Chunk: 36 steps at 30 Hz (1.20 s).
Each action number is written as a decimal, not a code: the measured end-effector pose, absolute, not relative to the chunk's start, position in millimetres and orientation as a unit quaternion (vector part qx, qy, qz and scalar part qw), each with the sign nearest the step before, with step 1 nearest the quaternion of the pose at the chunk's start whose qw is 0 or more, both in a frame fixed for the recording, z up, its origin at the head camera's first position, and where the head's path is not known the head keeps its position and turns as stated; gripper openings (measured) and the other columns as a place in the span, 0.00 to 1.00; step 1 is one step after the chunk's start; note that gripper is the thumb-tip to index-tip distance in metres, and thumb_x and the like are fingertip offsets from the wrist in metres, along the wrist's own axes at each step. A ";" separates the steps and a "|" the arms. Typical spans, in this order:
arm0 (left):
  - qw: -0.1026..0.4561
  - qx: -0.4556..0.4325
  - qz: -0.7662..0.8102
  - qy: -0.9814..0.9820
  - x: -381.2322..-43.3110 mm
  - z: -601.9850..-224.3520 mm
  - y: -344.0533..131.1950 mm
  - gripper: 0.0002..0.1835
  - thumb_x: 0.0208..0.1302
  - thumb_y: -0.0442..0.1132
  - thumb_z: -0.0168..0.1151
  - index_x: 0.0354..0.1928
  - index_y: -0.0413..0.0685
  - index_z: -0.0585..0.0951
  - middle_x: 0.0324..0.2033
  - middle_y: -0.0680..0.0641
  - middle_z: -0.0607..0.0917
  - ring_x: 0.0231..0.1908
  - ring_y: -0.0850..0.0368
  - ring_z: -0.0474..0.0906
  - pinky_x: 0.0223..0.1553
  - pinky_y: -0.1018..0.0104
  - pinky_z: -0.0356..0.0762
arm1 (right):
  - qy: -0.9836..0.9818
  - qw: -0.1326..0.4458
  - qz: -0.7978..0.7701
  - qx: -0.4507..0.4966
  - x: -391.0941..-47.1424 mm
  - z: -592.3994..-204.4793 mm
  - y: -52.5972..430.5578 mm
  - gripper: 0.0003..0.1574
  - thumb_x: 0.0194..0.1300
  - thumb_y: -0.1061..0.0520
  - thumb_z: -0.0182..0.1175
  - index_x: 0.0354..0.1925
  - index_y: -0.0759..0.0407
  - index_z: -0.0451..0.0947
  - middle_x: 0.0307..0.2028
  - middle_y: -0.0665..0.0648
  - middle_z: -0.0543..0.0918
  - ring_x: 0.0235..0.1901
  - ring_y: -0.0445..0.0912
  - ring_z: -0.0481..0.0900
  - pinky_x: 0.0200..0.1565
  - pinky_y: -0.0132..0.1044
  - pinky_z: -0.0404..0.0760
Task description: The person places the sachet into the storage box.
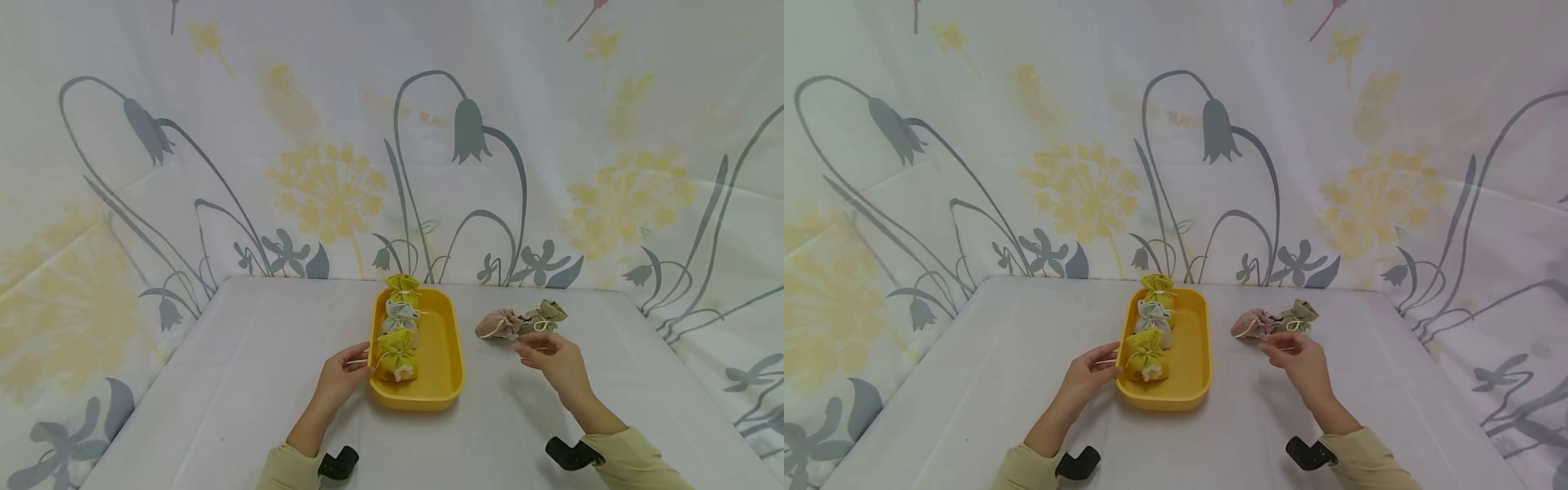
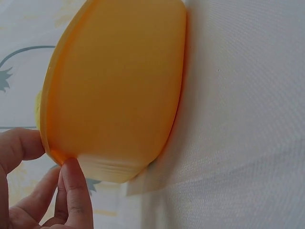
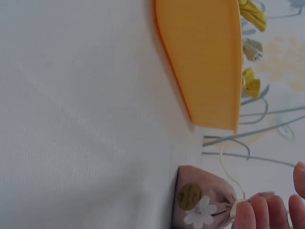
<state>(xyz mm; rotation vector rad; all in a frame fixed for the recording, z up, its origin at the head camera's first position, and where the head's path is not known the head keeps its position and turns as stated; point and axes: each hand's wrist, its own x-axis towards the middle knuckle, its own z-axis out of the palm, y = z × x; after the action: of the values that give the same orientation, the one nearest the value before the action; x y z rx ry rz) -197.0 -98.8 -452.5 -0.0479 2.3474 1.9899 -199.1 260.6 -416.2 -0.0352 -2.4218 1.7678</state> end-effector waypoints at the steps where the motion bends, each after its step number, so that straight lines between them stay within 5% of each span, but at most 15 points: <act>1: 0.032 -0.015 0.646 0.762 -197.2 -452.7 -99.0 0.26 0.56 0.32 0.64 0.59 0.40 0.74 0.47 0.43 0.78 0.46 0.50 0.77 0.44 0.63 0.77 | -0.802 0.077 0.592 -0.012 -200.1 -417.1 262.9 0.29 0.57 0.54 0.66 0.48 0.75 0.73 0.34 0.52 0.80 0.32 0.41 0.82 0.38 0.38 0.81; 8: 0.038 -0.023 0.647 0.761 -197.8 -452.8 -99.5 0.26 0.55 0.33 0.64 0.59 0.41 0.74 0.47 0.44 0.78 0.44 0.52 0.77 0.42 0.65 0.77 | -0.777 0.116 0.619 -0.017 -209.6 -425.6 280.2 0.26 0.56 0.57 0.67 0.45 0.76 0.73 0.31 0.46 0.81 0.29 0.42 0.83 0.35 0.36 0.81; 18: 0.041 -0.019 0.650 0.759 -195.9 -451.9 -99.9 0.27 0.56 0.33 0.64 0.60 0.40 0.73 0.48 0.42 0.77 0.44 0.52 0.76 0.42 0.64 0.77 | -0.787 0.154 0.598 -0.004 -251.3 -492.3 336.0 0.37 0.46 0.35 0.68 0.44 0.62 0.78 0.34 0.50 0.84 0.31 0.47 0.83 0.34 0.36 0.81; 29: 0.046 -0.012 0.655 0.754 -201.0 -457.1 -101.2 0.26 0.56 0.31 0.63 0.59 0.37 0.73 0.48 0.41 0.77 0.45 0.51 0.76 0.43 0.63 0.77 | -0.802 0.145 0.577 -0.054 -234.2 -454.8 330.6 0.32 0.54 0.50 0.69 0.47 0.73 0.73 0.30 0.46 0.80 0.28 0.42 0.83 0.33 0.32 0.81; 36: 0.042 -0.019 0.650 0.758 -200.4 -455.0 -100.6 0.26 0.56 0.31 0.64 0.59 0.39 0.74 0.47 0.43 0.78 0.44 0.52 0.76 0.43 0.64 0.77 | -0.799 0.180 0.571 -0.060 -260.9 -486.5 360.7 0.34 0.52 0.47 0.70 0.48 0.70 0.74 0.31 0.47 0.80 0.26 0.38 0.82 0.30 0.29 0.80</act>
<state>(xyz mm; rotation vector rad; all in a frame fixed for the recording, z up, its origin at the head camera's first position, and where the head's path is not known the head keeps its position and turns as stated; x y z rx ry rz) -200.4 -100.6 -455.0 -0.0585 2.3208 1.9909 -260.9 360.7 -486.5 -0.1707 -2.2570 1.6142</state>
